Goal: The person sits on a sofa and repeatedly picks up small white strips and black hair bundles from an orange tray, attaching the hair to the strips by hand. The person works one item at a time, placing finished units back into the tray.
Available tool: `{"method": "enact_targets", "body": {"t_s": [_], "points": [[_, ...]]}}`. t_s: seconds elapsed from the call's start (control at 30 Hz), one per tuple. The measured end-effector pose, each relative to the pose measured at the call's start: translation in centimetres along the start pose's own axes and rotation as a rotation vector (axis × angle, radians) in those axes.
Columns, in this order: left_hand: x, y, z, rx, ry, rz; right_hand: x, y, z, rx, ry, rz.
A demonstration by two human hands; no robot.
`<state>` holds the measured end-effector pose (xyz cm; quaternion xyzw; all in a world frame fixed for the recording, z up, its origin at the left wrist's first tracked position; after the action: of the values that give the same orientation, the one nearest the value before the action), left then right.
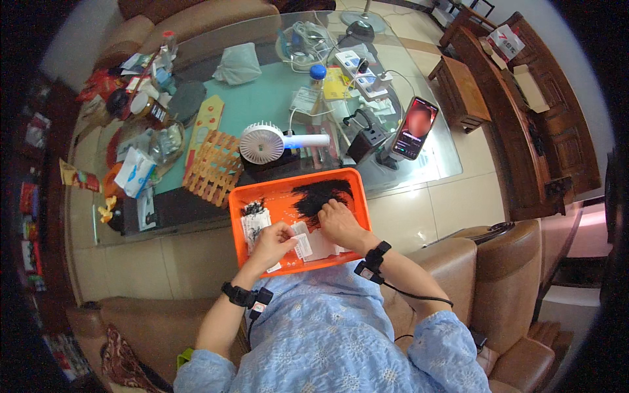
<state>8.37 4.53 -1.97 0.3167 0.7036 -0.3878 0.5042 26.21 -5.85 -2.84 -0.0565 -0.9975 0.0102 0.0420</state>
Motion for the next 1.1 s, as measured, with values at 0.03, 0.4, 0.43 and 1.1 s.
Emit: {"method": "enact_targets", "body": {"t_s": [0.03, 0.4, 0.43, 1.1], "points": [[-0.1, -0.3, -0.2, -0.033, -0.110, -0.062, -0.2, -0.1, -0.7, -0.087, 0.196, 0.035], [-0.8, -2.7, -1.2, -0.196, -0.143, -0.003, -0.8, -0.9, -2.8, -0.044, 0.559, 0.169], [-0.6, -3.1, -1.4, -0.166, -0.103, -0.037, -0.8, -0.8, -2.5, -0.043, 0.512, 0.118], [2.3, -2.0, -2.9, -0.269, 0.368, -0.070, 1.6, 0.6, 0.3, -0.002, 0.129, 0.202]]}}
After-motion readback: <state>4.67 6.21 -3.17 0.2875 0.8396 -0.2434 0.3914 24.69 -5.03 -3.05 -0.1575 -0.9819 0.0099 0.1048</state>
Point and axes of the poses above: each hand's wrist, its own y-axis towards the middle knuckle, its own z-axis out of the palm, x = y × z, the point moved 2 cm from there along y, towards the middle knuckle, and after that the axes turned 7 degrees about z, right-handed, at the moved point
